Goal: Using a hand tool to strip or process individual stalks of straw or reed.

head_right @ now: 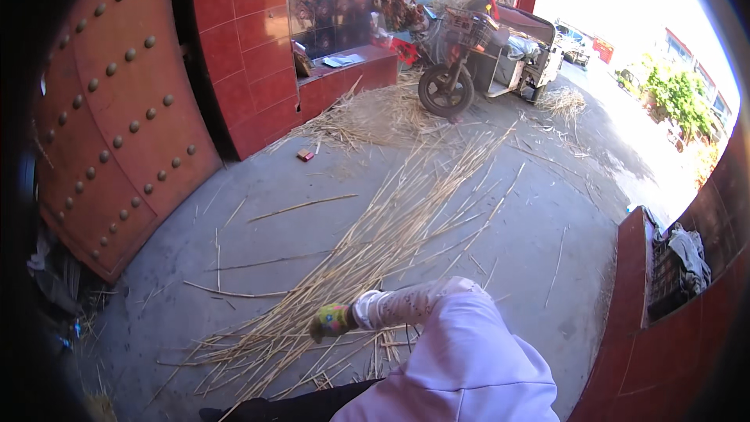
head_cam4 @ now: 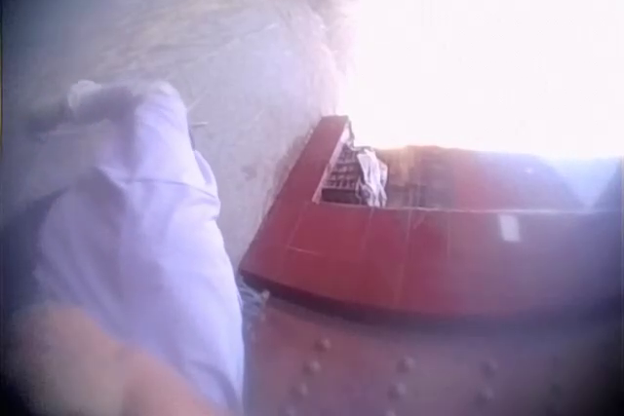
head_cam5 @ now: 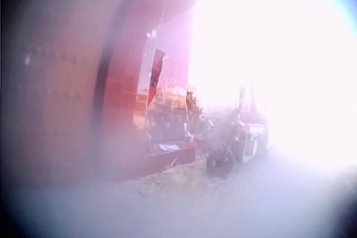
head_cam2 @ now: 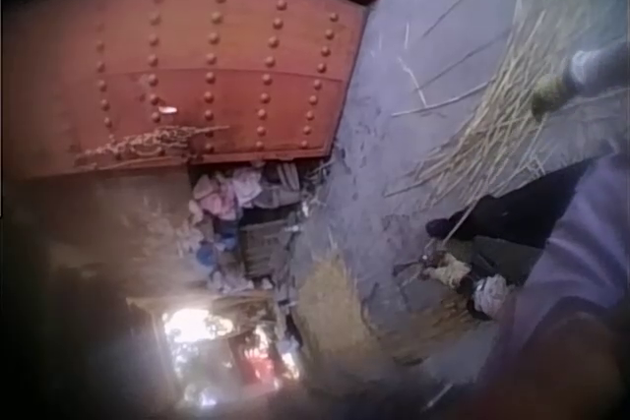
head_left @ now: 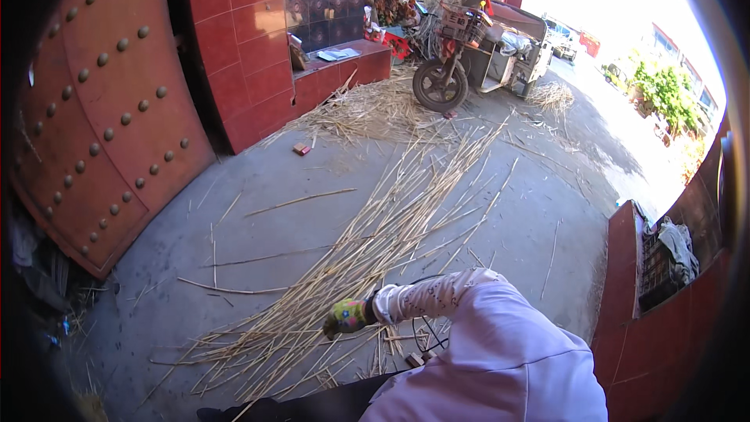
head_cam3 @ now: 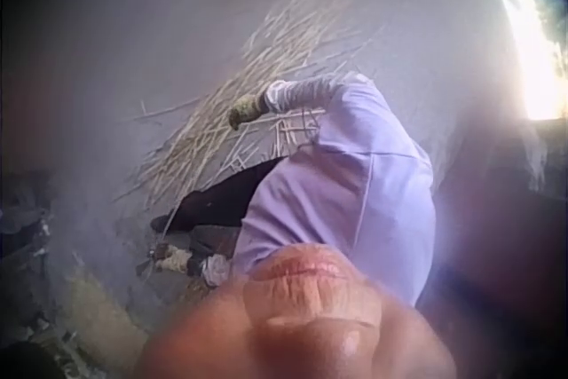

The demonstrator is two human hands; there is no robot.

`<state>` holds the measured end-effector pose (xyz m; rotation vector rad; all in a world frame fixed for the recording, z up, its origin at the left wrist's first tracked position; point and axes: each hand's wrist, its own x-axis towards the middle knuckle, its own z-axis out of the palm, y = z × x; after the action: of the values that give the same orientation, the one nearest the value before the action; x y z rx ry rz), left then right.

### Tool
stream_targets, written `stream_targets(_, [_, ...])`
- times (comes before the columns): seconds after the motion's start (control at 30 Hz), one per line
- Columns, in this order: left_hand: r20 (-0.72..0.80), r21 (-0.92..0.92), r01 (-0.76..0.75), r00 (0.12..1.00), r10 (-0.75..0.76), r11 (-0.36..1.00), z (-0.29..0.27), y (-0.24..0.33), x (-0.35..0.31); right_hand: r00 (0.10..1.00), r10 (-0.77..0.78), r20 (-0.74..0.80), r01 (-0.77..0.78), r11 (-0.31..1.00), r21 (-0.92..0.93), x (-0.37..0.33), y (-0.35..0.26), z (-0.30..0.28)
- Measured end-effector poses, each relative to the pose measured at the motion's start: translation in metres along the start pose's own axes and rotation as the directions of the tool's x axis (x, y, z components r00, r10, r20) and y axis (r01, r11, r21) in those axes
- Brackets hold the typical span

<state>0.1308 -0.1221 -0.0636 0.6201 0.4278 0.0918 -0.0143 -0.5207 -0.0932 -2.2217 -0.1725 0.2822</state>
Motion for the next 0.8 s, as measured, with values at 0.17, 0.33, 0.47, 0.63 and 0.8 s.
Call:
stream_targets(0.17, [0.052, 0.020, -0.008, 0.999, 0.007, 1.000, -0.032, 0.022, 0.025, 0.995, 0.076, 0.064, -0.077, 0.997, 0.023, 0.022, -0.041, 0.012])
stream_targets(0.33, [0.095, -0.031, 0.008, 0.995, -0.005, 0.999, -0.050, 0.033, 0.042, 0.992, -0.127, -0.027, 0.128, 0.991, 0.040, 0.084, -0.086, 0.056])
stream_targets(0.47, [0.402, -0.310, 0.214, 0.913, -0.076, 0.926, -0.087, 0.056, 0.070, 0.961, -0.244, -0.128, 0.252, 0.967, 0.048, 0.092, -0.088, 0.060])
stream_targets(0.63, [0.002, 0.151, -0.106, 0.994, 0.106, 0.983, -0.112, 0.074, 0.051, 0.931, 0.126, -0.344, -0.142, 0.990, -0.022, 0.044, 0.016, 0.027])
stream_targets(0.8, [-0.006, 0.364, -0.150, 0.986, 0.164, 0.919, -0.201, 0.113, 0.059, 0.874, 0.191, -0.446, -0.381, 0.840, -0.386, 0.044, -0.054, 0.007])
